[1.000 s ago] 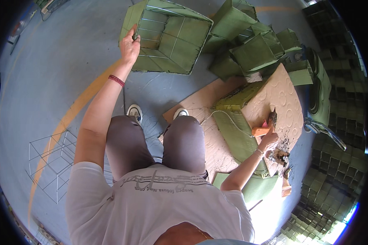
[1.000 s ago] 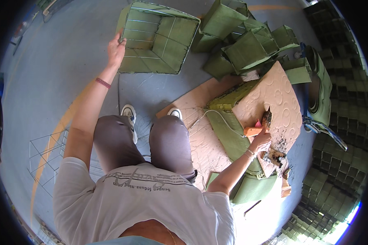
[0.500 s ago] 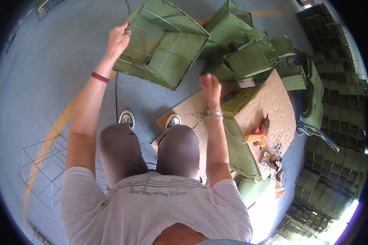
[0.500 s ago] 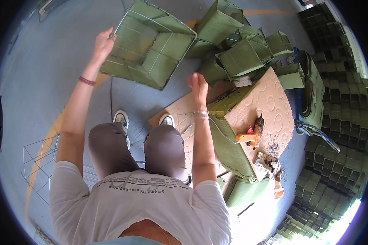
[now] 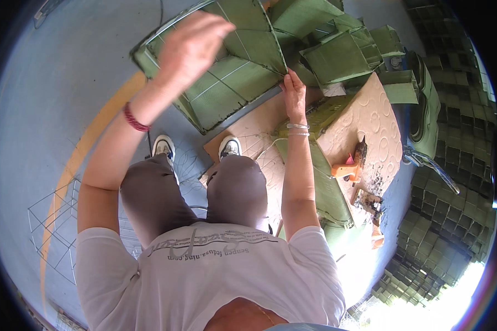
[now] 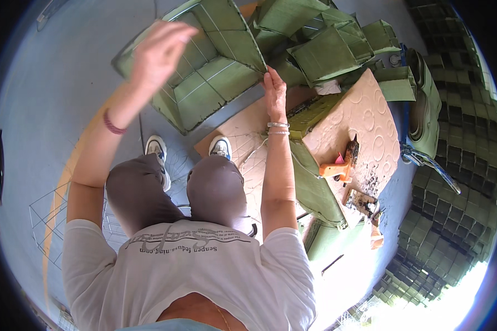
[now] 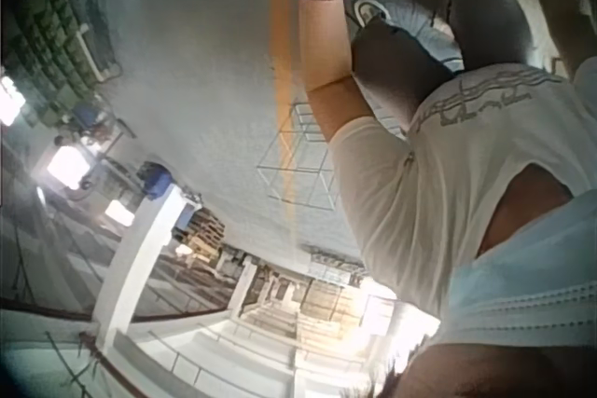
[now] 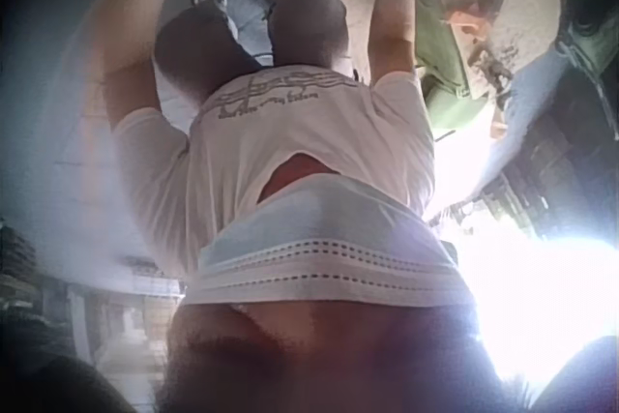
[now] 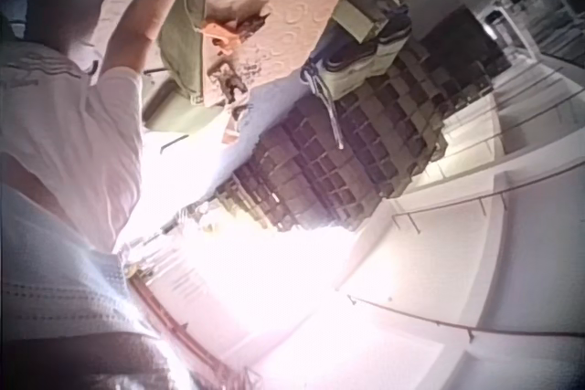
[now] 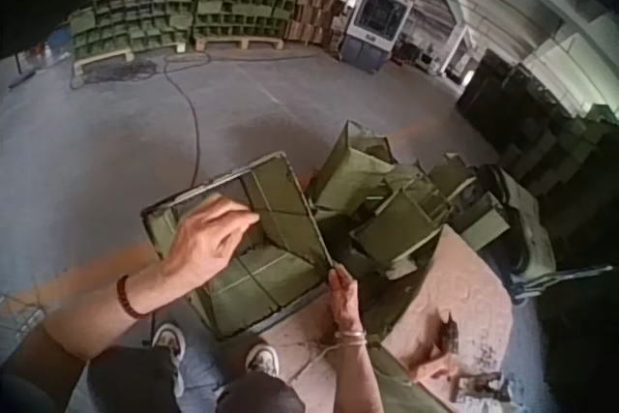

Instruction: Manually assemble green fabric-covered containers using wire frames and a hot glue gun.

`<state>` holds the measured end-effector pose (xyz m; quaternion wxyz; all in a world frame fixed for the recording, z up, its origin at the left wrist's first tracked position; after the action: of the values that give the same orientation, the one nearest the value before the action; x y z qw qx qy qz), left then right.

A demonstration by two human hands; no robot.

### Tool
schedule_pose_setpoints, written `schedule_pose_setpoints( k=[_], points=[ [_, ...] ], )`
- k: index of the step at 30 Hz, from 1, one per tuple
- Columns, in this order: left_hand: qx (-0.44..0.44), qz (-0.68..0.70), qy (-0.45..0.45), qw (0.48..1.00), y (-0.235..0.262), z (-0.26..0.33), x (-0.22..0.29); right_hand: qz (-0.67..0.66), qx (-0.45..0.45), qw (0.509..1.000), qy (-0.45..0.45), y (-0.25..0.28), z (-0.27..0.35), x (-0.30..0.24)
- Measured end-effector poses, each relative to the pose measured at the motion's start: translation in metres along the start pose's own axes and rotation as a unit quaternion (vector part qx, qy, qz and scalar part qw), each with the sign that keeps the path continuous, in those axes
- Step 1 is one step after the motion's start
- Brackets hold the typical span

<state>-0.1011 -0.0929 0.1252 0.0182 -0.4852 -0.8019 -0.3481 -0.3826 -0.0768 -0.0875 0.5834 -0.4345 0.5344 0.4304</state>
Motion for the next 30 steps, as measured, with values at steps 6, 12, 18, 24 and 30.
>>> schedule_pose_setpoints(
  k=[6, 12, 18, 24, 30],
  points=[
    [-0.290, 0.212, 0.246, 0.900, -0.188, 0.080, -0.041, -0.043, 0.017, 0.999, -0.017, -0.007, -0.002, 0.019],
    [-0.405, 0.190, 0.299, 0.843, -0.233, 0.082, -0.020, 0.017, 0.029, 0.999, 0.012, -0.018, 0.007, 0.009],
    [-0.379, 0.248, 0.319, 0.833, -0.238, 0.093, -0.044, -0.050, 0.024, 0.998, -0.003, -0.035, 0.015, 0.006],
    [-0.280, 0.205, 0.203, 0.915, -0.208, 0.071, -0.003, -0.043, 0.038, 0.998, -0.004, -0.015, 0.013, 0.017],
    [-0.256, 0.109, 0.076, 0.957, -0.198, 0.075, 0.005, -0.145, -0.004, 0.989, 0.016, -0.032, 0.014, 0.003]
  ],
)
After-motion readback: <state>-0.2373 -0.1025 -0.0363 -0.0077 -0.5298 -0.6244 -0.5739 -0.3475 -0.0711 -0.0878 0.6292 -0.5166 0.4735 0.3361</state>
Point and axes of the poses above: each hand's wrist, its own z-axis away from the middle knuckle, its own y-axis out of the back of the hand, x = y × z, the point moved 10 cm from there along -z, towards the middle knuckle, and after that the axes turned 6 degrees about -z, right-handed, at the moved point
